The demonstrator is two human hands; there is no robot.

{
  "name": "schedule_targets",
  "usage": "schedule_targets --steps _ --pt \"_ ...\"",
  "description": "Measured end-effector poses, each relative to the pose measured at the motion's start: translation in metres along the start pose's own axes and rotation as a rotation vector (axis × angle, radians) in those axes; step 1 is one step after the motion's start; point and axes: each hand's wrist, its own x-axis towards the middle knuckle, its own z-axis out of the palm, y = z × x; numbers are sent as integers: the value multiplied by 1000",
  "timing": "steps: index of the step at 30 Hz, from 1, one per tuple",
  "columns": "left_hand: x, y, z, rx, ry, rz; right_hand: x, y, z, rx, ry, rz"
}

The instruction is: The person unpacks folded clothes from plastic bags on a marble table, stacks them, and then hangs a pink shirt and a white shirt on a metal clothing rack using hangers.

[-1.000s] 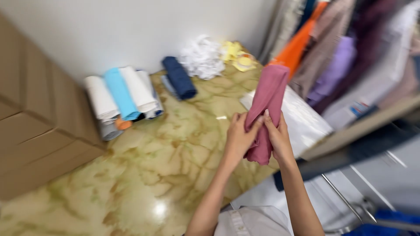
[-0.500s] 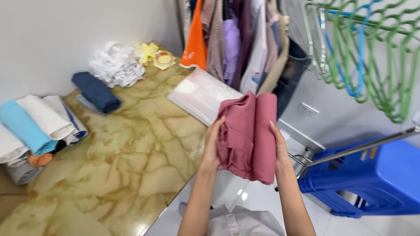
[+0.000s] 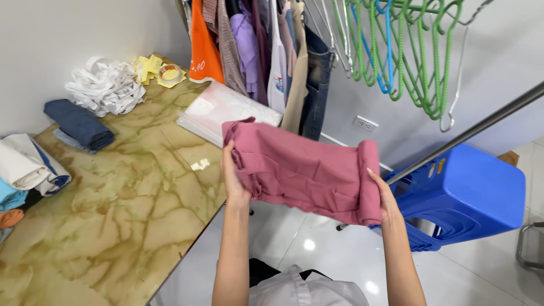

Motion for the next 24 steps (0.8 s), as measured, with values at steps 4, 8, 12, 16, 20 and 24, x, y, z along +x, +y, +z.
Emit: schedule_targets --steps 4,8,12,16,20,24 --pt "-9 -48 -5 303 -189 173 -30 -17 5 -68 20 -30" --pt "-35 -71 3 425 -367 127 -35 -28 27 -27 -32 -18" --pt "-35 -102 10 556 -645 35 -63 -29 67 -153 -62 -79" --pt "-66 -108 24 717 -784 -21 -69 -12 90 -146 -100 -105" --pt "-68 -119 28 990 -741 116 -67 -3 99 -164 -125 -266" --pt "-61 -126 31 1085 -676 170 -30 19 77 -63 -173 -300"
